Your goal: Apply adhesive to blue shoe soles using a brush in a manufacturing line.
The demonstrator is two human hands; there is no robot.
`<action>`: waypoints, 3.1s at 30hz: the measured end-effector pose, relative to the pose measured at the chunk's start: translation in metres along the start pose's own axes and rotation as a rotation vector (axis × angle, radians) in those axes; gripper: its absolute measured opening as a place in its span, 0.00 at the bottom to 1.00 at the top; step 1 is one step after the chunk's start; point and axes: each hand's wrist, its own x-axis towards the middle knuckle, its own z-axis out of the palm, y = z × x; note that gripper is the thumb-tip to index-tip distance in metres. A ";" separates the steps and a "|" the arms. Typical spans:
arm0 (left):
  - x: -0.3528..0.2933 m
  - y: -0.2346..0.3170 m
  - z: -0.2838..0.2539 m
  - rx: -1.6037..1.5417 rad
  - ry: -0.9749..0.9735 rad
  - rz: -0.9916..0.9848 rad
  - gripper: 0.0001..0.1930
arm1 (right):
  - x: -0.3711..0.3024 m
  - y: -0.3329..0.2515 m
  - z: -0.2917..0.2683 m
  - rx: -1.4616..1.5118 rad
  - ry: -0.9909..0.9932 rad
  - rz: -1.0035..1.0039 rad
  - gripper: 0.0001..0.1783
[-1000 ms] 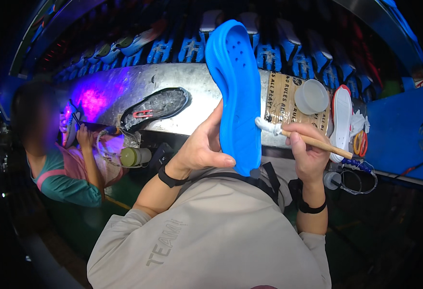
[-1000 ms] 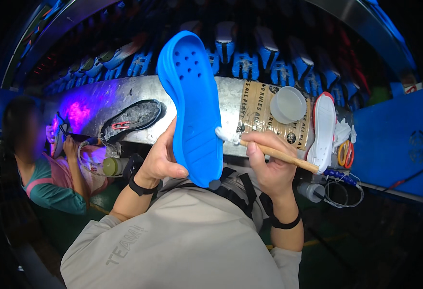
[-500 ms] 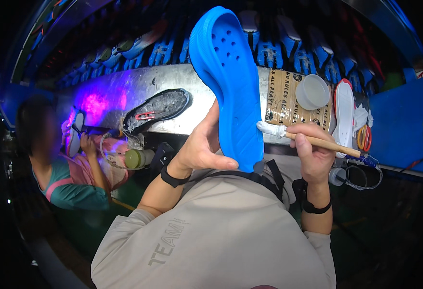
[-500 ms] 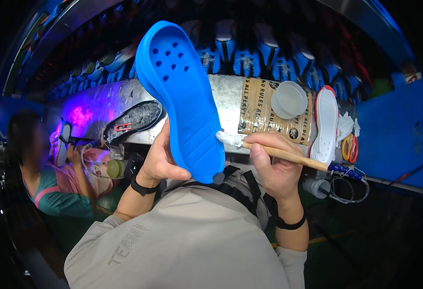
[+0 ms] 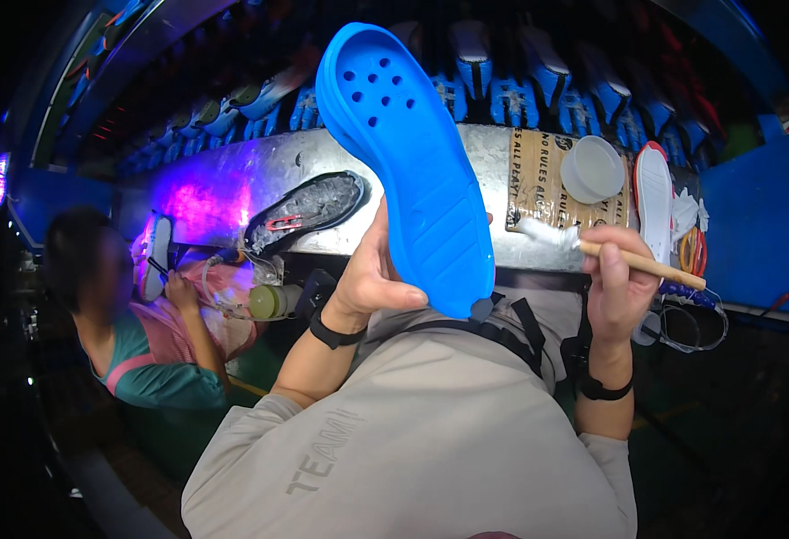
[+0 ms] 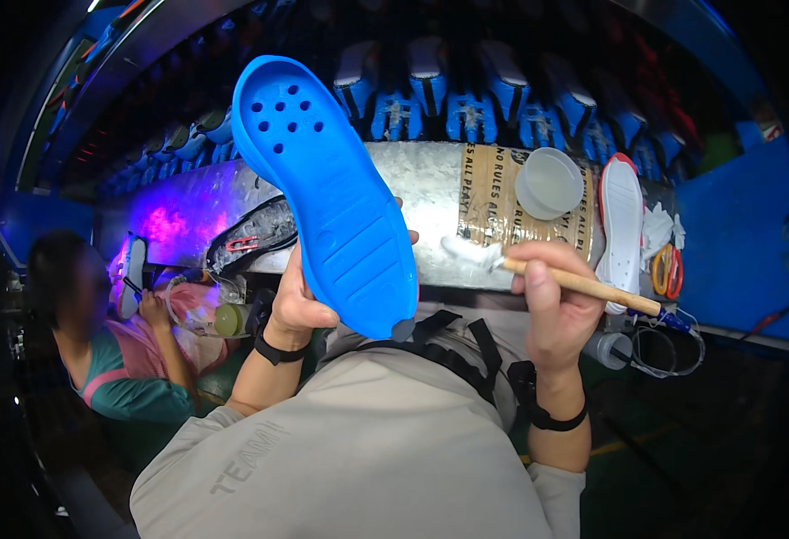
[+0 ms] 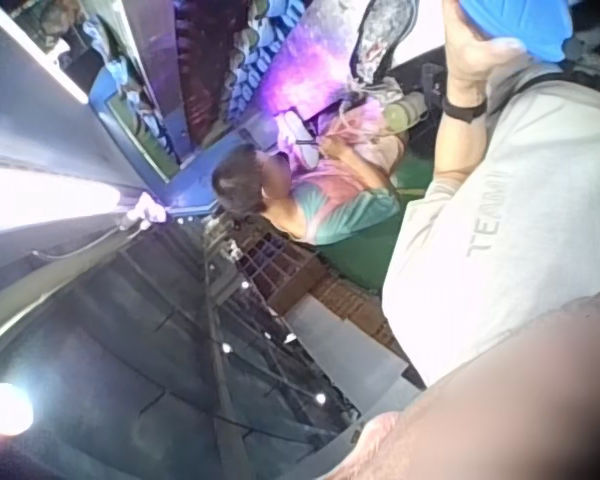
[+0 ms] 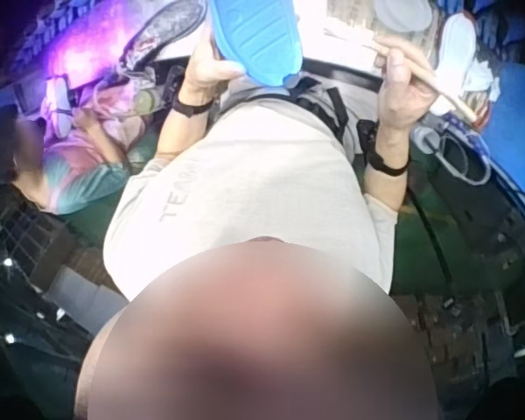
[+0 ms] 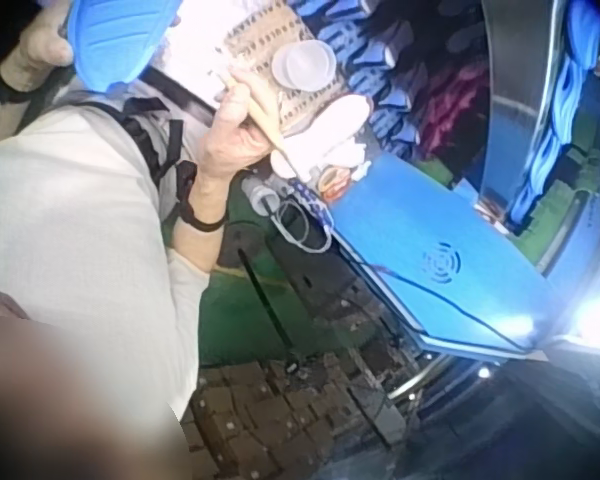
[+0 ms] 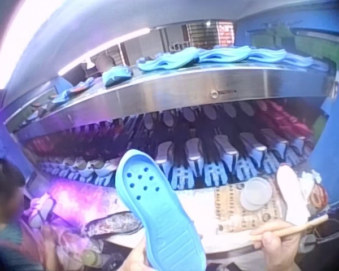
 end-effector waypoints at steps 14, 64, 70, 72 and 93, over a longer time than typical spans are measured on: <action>-0.010 0.040 -0.026 -0.205 -0.344 -0.311 0.53 | -0.015 0.136 0.007 -0.341 0.056 0.094 0.11; 0.005 0.215 -0.052 0.791 0.734 1.110 0.15 | 0.076 0.058 -0.093 -0.647 0.172 0.016 0.08; 0.014 0.103 -0.044 0.774 0.524 0.455 0.12 | 0.079 0.062 -0.090 -0.704 0.135 0.106 0.10; 0.013 0.068 -0.055 0.589 0.398 0.195 0.12 | 0.075 0.059 -0.090 -0.676 0.152 0.112 0.10; -0.017 -0.039 -0.032 -0.280 -0.086 -0.320 0.38 | 0.014 0.037 0.003 -0.164 -0.096 0.039 0.10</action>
